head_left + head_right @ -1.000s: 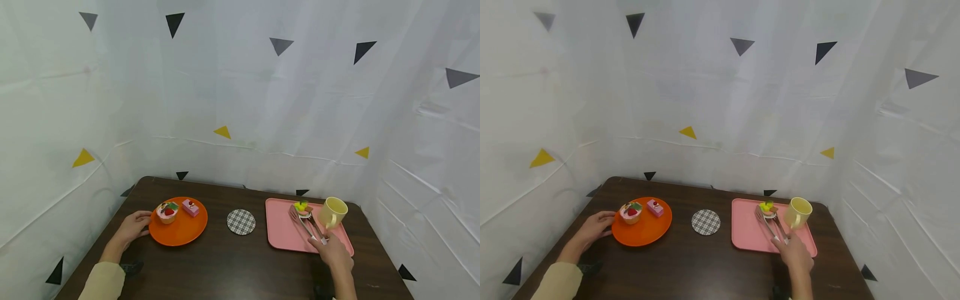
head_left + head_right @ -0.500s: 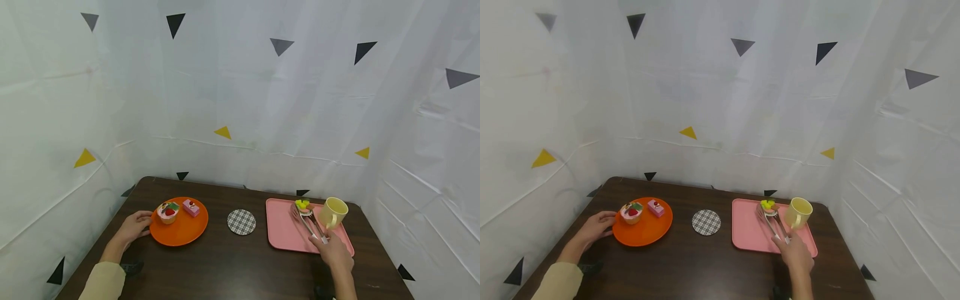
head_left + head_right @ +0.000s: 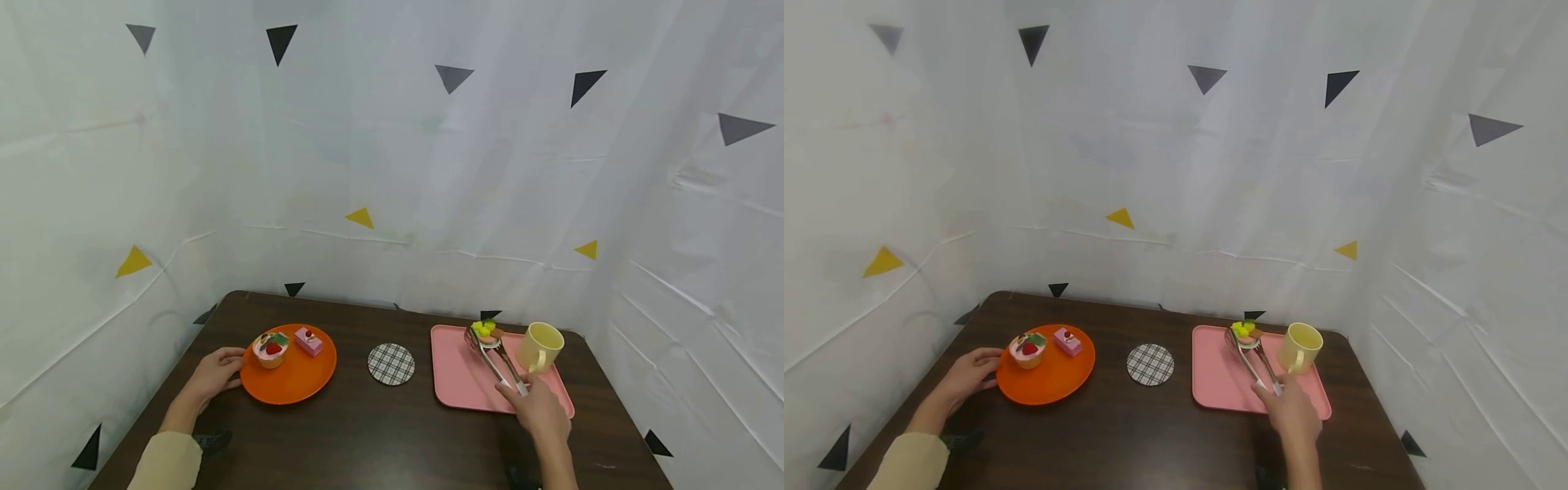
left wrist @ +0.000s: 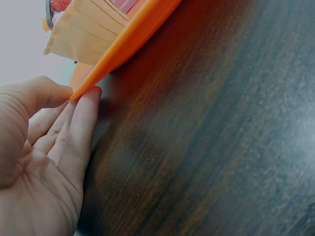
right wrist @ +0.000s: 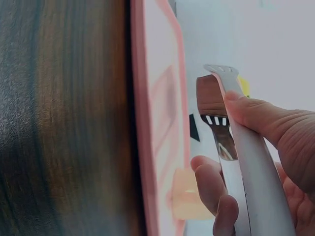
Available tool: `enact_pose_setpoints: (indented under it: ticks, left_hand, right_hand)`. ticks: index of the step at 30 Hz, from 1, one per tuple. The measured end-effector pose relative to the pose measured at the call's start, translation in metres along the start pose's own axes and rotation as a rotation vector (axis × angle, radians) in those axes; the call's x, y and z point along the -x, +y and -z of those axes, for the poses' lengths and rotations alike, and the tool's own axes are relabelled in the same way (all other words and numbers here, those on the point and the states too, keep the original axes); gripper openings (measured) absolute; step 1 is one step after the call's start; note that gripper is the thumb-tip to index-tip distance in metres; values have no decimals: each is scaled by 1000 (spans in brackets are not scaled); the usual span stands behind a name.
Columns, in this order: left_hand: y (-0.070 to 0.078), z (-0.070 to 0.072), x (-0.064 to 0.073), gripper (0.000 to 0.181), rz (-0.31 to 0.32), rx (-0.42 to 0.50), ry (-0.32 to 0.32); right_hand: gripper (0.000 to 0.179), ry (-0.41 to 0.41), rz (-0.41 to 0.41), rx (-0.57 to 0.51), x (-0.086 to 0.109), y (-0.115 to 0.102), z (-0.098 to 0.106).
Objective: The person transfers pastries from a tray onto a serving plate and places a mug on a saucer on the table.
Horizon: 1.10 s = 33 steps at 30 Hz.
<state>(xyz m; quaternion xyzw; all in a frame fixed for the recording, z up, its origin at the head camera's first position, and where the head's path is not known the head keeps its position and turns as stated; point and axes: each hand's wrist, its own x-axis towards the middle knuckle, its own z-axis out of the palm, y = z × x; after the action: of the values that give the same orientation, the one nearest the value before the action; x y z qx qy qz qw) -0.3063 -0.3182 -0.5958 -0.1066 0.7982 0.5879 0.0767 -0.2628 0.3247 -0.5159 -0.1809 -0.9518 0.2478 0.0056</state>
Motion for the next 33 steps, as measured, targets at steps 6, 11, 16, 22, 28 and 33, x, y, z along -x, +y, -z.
enact_pose_setpoints:
  ticks: [6, 11, 16, 22, 28, 33]
  left_hand:
    - [0, -1, 0, 53, 2, -6, 12]
    - [0, -3, 1, 52, 1, -13, 18]
    - [1, -3, 2, 51, -1, -20, 24]
    - [1, -3, 1, 51, -12, -15, 24]
    - [-1, -3, 0, 53, -10, -10, 20]
    - [-1, -3, -2, 53, -5, -9, 25]
  right_hand:
    - [93, 14, 48, -6, 7, -10, 7]
    - [86, 27, 83, -2, 12, -19, 11]
    - [87, 27, 104, 2, 18, -30, 14]
    - [83, 22, 135, -14, 27, -43, 16]
    - [80, 28, 187, -34, 36, -54, 19]
    - [74, 44, 225, -47, 42, -65, 18]
